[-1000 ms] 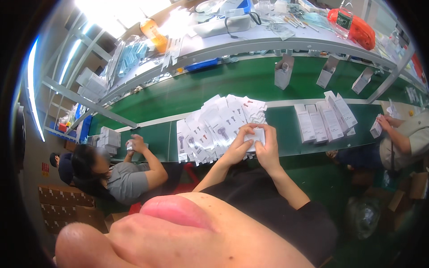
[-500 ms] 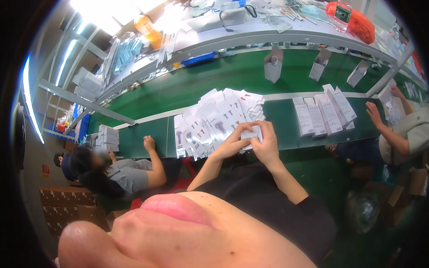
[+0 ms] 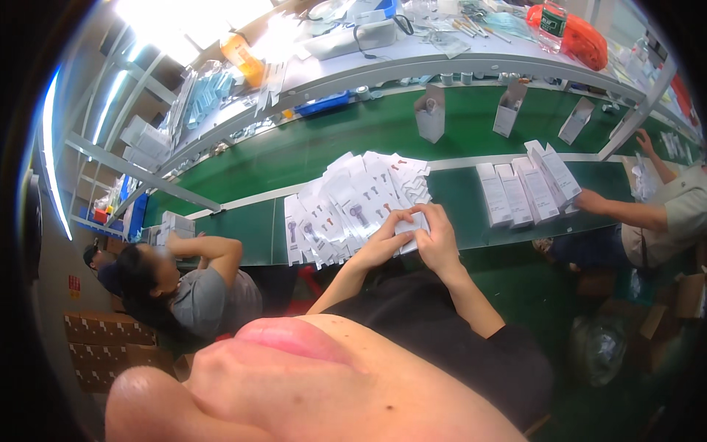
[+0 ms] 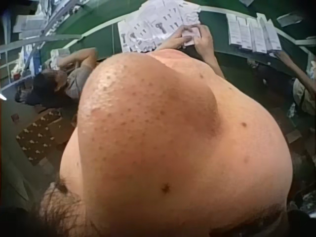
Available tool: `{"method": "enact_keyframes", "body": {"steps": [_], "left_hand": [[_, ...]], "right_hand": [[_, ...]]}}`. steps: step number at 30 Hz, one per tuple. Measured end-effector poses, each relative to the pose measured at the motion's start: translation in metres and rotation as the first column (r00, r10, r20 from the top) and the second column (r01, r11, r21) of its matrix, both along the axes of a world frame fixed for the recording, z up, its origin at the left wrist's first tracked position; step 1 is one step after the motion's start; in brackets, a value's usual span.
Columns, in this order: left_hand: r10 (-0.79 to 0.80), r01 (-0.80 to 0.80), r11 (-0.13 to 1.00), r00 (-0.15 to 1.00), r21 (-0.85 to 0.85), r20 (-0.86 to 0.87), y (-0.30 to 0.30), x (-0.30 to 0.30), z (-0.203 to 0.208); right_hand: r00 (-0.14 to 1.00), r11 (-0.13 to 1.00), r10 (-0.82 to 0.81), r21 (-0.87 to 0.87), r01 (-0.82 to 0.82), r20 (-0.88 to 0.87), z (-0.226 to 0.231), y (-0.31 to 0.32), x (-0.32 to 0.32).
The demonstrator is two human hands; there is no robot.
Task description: Counting and stacking paper manuals or inserts on an electronics assembly line.
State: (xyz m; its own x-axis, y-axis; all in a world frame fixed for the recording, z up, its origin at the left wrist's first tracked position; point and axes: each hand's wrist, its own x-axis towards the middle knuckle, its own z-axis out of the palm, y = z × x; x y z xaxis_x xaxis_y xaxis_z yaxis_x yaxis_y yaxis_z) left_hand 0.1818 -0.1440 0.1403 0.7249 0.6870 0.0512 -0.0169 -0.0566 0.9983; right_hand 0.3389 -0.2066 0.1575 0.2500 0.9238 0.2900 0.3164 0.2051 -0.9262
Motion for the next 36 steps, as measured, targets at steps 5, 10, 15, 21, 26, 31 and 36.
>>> {"method": "enact_keyframes", "body": {"steps": [5, 10, 15, 21, 26, 31, 36], "left_hand": [[-0.006, -0.001, 0.996, 0.997, -0.085, -0.081, -0.003, -0.005, 0.001], [-0.018, 0.013, 0.999, 0.993, -0.048, -0.117, -0.002, -0.008, 0.003], [0.023, -0.028, 0.999, 0.988, -0.029, -0.153, -0.007, -0.004, 0.001], [0.246, -0.234, 0.957, 0.968, 0.173, -0.049, -0.010, 0.006, -0.009], [0.210, -0.222, 0.943, 0.975, 0.250, 0.073, -0.022, 0.006, -0.006], [0.376, -0.342, 0.906, 0.921, 0.249, -0.101, -0.040, 0.016, 0.004], [0.391, -0.317, 0.747, 0.921, 0.584, 0.000, -0.043, 0.015, 0.002]], "right_hand": [[0.997, 1.000, 0.009, -0.026, -0.007, 0.074, -0.002, -0.002, -0.002], [0.985, 0.994, 0.051, -0.104, -0.034, 0.165, -0.002, -0.003, -0.003], [0.985, 0.990, 0.047, -0.135, -0.024, 0.167, 0.000, -0.003, -0.002], [0.998, 1.000, 0.013, 0.023, -0.014, 0.055, 0.002, 0.008, 0.016], [0.926, 0.992, 0.022, 0.123, 0.026, -0.377, 0.005, 0.006, 0.017], [0.704, 0.989, -0.007, -0.106, -0.098, -0.710, 0.018, -0.021, -0.009], [0.660, 0.959, -0.104, -0.250, -0.131, -0.744, 0.027, -0.029, -0.005]]}}
